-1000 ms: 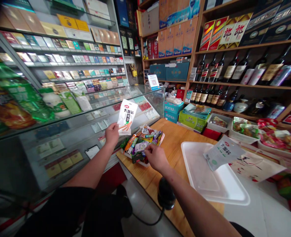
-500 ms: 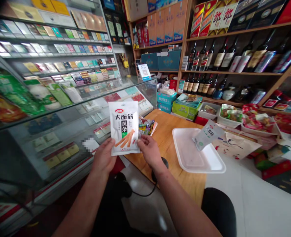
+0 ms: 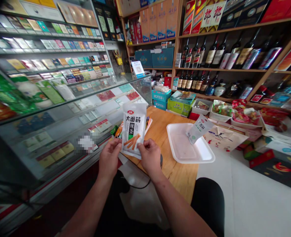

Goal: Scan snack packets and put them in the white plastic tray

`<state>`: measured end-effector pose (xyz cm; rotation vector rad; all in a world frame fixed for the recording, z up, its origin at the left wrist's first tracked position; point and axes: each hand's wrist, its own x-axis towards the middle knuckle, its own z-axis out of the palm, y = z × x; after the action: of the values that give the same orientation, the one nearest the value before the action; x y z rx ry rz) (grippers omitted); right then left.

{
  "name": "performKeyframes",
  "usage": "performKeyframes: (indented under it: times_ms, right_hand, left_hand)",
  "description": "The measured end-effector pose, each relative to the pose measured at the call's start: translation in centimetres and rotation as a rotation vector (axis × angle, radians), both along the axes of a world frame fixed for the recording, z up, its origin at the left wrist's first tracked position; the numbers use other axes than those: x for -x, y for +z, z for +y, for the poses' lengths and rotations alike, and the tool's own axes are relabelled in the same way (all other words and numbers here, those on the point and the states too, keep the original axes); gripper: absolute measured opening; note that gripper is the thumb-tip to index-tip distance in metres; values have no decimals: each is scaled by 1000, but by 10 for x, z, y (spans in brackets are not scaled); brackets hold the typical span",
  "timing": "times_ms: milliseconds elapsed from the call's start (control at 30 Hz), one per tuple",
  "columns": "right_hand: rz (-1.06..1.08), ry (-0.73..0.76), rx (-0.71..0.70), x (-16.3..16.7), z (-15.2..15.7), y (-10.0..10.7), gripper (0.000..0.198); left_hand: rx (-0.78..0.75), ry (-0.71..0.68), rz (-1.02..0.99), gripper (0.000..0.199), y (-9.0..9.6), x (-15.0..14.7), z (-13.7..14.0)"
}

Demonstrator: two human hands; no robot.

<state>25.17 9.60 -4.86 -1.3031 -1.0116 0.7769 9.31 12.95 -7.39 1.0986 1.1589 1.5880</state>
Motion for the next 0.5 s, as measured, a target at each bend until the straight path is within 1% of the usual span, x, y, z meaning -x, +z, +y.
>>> performKeyframes:
  times_ms: [33, 67, 100, 200, 233, 267, 300, 367, 433, 500]
  right_hand:
    - [-41, -15, -44, 2, -3, 3, 28]
    - [-81, -24, -92, 4, -7, 6, 26]
    - [-127, -19, -139, 8, -10, 6, 24]
    - [-325, 49, -276, 20, -20, 2, 13]
    - [-397, 78, -310, 24, -23, 1, 11]
    - [-463, 112, -337, 28, -25, 0, 12]
    - [-513, 142, -353, 31, -26, 1, 14]
    - [-540, 183, -363, 34, -29, 13, 15]
    - [-477, 211, -371, 33, -38, 37, 12]
    - [-328, 316, -381, 28, -61, 65, 13]
  left_hand:
    - [-44, 27, 81, 38, 4, -2, -5]
    - [-77, 20, 127, 40, 9, -5, -12]
    - [-102, -27, 130, 43, 14, -8, -19]
    - [-115, -299, -17, 53, 29, -22, -34]
    - [-90, -333, -77, 54, 31, -27, -36]
    - [-50, -328, -140, 52, 32, -30, -36]
    - [2, -291, -200, 50, 32, -31, -35]
    - [106, -188, -312, 46, 30, -30, -28]
    - [159, -128, -365, 45, 27, -24, -19]
    - [155, -118, -328, 44, 24, -19, -12]
